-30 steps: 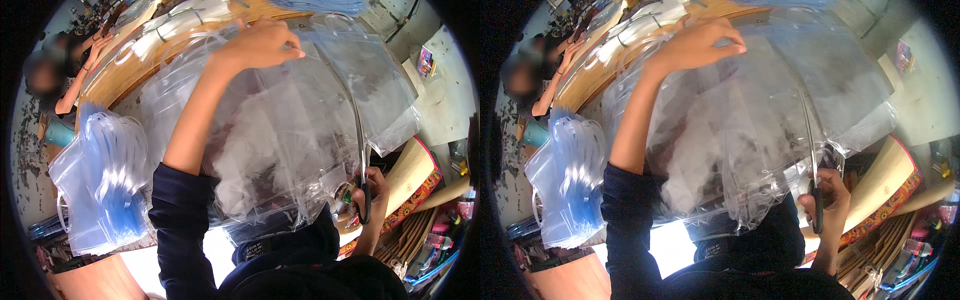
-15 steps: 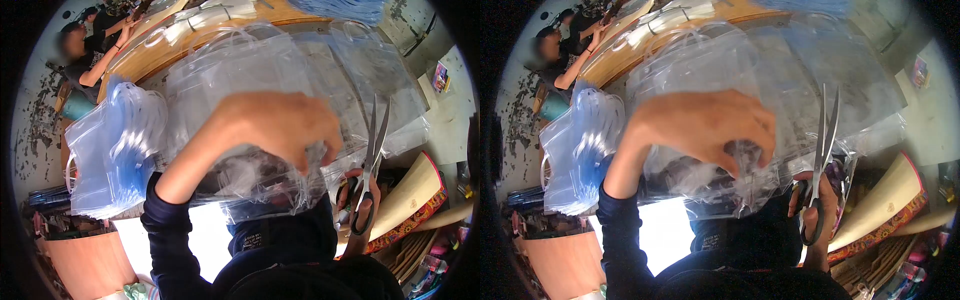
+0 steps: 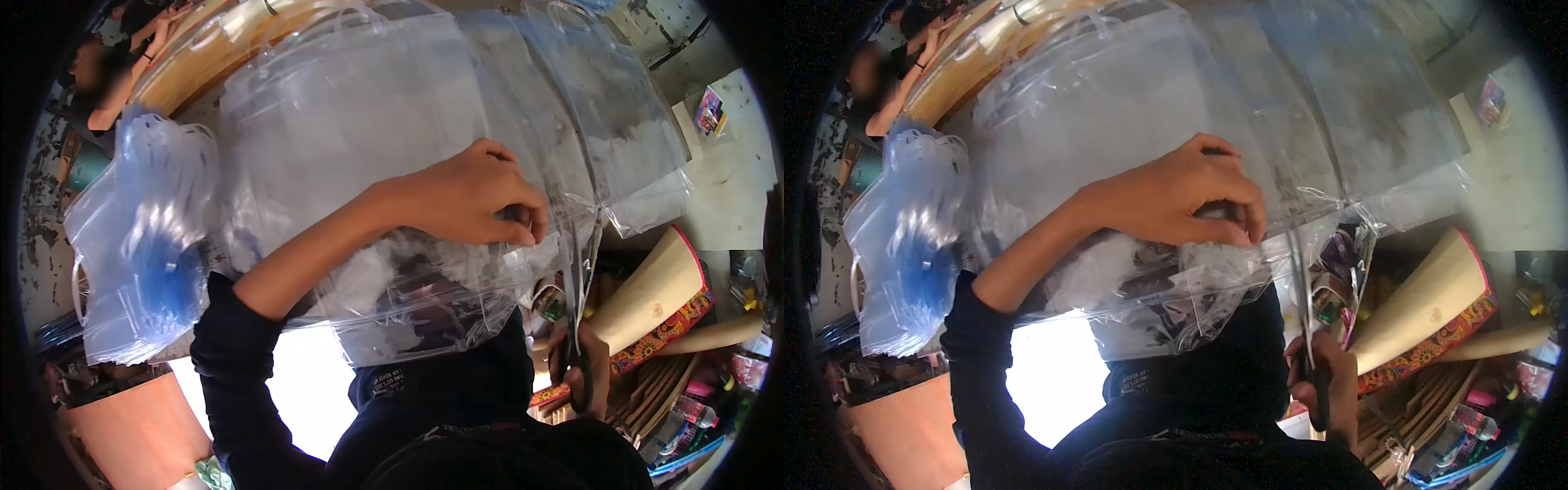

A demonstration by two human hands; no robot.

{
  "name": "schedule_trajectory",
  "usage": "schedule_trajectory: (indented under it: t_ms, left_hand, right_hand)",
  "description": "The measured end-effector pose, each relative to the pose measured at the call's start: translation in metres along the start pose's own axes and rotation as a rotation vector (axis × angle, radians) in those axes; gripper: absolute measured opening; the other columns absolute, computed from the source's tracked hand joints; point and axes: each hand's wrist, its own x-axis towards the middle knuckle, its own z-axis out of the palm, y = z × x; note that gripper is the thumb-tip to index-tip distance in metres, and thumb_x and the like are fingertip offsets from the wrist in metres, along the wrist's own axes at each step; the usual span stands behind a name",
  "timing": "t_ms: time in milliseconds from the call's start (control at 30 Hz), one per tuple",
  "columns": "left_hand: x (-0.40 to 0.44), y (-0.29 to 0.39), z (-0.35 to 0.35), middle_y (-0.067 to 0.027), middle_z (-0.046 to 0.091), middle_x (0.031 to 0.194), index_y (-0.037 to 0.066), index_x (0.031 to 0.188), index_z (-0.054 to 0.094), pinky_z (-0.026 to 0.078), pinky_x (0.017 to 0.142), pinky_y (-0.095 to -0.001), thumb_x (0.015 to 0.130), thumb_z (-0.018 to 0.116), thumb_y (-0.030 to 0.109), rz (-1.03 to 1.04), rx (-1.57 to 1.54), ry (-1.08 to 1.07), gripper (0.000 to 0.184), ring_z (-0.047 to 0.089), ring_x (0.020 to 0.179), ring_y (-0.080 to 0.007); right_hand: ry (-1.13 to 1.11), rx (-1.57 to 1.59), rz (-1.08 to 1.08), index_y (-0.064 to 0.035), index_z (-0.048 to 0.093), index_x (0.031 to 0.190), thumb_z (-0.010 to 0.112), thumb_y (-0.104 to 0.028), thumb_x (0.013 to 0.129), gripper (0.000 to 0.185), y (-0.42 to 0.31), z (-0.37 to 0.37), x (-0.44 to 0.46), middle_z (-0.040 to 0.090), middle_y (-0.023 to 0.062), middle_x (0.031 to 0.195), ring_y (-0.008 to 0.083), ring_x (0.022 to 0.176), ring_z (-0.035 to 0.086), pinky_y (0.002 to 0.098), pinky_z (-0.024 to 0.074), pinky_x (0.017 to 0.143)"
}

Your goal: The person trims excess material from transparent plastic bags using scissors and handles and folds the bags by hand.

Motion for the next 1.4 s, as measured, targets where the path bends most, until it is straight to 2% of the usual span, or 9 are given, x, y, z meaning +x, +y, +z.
schedule_trajectory:
  t_ms: [67, 300, 467, 567, 667, 733, 933, 1133, 1400]
  left_hand:
    - [0.001, 0.001, 0.001, 0.0017, 0.062, 0.073, 0.012, 0.086, 0.061, 0.022, 0.098, -0.0391, 0.081, 0.058, 0.022, -0.026, -0.028, 0.022, 0.011, 0.057, 0.076, -0.0122]
    - [0.0, 0.004, 0.002, 0.0046, 0.06, 0.072, 0.013, 0.09, 0.056, 0.022, 0.099, -0.0399, 0.083, 0.055, 0.022, -0.076, -0.016, 0.032, 0.011, 0.056, 0.075, -0.0101]
    - [0.001, 0.002, 0.001, 0.0042, 0.06, 0.073, 0.012, 0.09, 0.056, 0.024, 0.098, -0.04, 0.084, 0.053, 0.019, -0.078, 0.003, 0.042, 0.01, 0.057, 0.074, -0.0106]
    - [0.0, 0.005, -0.001, 0.0023, 0.059, 0.075, 0.011, 0.089, 0.056, 0.025, 0.097, -0.0412, 0.084, 0.053, 0.015, -0.1, 0.006, 0.036, 0.007, 0.057, 0.075, -0.0123]
    - [0.002, 0.003, -0.007, 0.0, 0.059, 0.076, 0.01, 0.087, 0.057, 0.026, 0.097, -0.0431, 0.082, 0.052, 0.01, -0.17, -0.154, 0.213, 0.006, 0.056, 0.078, -0.0153]
    - [0.002, 0.001, -0.016, -0.0013, 0.058, 0.077, 0.01, 0.085, 0.057, 0.026, 0.099, -0.0439, 0.081, 0.053, 0.009, -0.053, 0.092, 0.355, 0.005, 0.055, 0.083, -0.0174]
    - [-0.004, 0.017, -0.021, 0.0017, 0.055, 0.082, 0.015, 0.082, 0.06, 0.022, 0.101, -0.0472, 0.08, 0.057, 0.014, -0.075, 0.241, 0.08, 0.004, 0.052, 0.089, -0.0166]
    - [-0.005, 0.009, -0.014, 0.0022, 0.048, 0.081, 0.016, 0.079, 0.062, 0.015, 0.102, -0.0487, 0.082, 0.058, 0.025, -0.035, 0.232, 0.036, 0.01, 0.049, 0.09, -0.0145]
    - [-0.006, 0.0, -0.005, 0.0003, 0.046, 0.082, 0.013, 0.08, 0.06, 0.012, 0.101, -0.052, 0.085, 0.055, 0.028, -0.049, 0.253, 0.047, 0.017, 0.046, 0.093, -0.0153]
  right_hand:
    - [-0.058, -0.024, 0.109, -0.0005, 0.055, 0.09, 0.077, -0.049, 0.059, 0.061, -0.008, -0.002, -0.01, 0.053, 0.0008, 0.06, 0.0065, 0.055, 0.05, 0.0189, 0.0344, 0.05]
    - [-0.152, -0.018, 0.113, -0.0023, 0.056, 0.088, 0.078, -0.049, 0.057, 0.06, 0.003, 0.005, -0.013, 0.054, 0.0007, 0.059, 0.0055, 0.054, 0.05, 0.0188, 0.0348, 0.049]
    - [-0.122, -0.073, 0.107, -0.0022, 0.057, 0.087, 0.079, -0.036, 0.059, 0.049, -0.002, 0.01, -0.011, 0.054, 0.0004, 0.059, 0.0061, 0.051, 0.051, 0.0195, 0.0364, 0.048]
    - [-0.099, -0.054, 0.122, -0.0019, 0.057, 0.088, 0.078, -0.035, 0.059, 0.048, 0.001, 0.012, -0.011, 0.054, 0.0005, 0.06, 0.0063, 0.052, 0.052, 0.0196, 0.0366, 0.047]
    - [-0.091, -0.005, 0.117, -0.0019, 0.056, 0.089, 0.077, -0.037, 0.06, 0.05, 0.002, 0.018, -0.008, 0.053, -0.0001, 0.06, 0.0056, 0.05, 0.05, 0.0192, 0.0353, 0.046]
    - [-0.086, 0.02, 0.122, -0.0019, 0.056, 0.09, 0.076, -0.038, 0.061, 0.051, 0.004, 0.02, -0.005, 0.053, -0.0004, 0.06, 0.0052, 0.05, 0.049, 0.0187, 0.0346, 0.046]
    - [-0.134, 0.085, 0.095, -0.0015, 0.056, 0.091, 0.07, -0.045, 0.062, 0.054, 0.008, 0.014, -0.003, 0.054, -0.0001, 0.062, 0.005, 0.053, 0.049, 0.0192, 0.0344, 0.049]
    - [-0.152, 0.159, 0.114, -0.0017, 0.055, 0.094, 0.077, -0.045, 0.061, 0.059, 0.004, 0.013, -0.007, 0.055, 0.0016, 0.062, 0.0057, 0.052, 0.051, 0.0184, 0.0356, 0.048]
    - [-0.161, 0.067, 0.051, -0.0015, 0.055, 0.095, 0.078, -0.045, 0.061, 0.06, -0.001, 0.012, -0.006, 0.057, 0.0022, 0.06, 0.0065, 0.053, 0.054, 0.0183, 0.0376, 0.049]
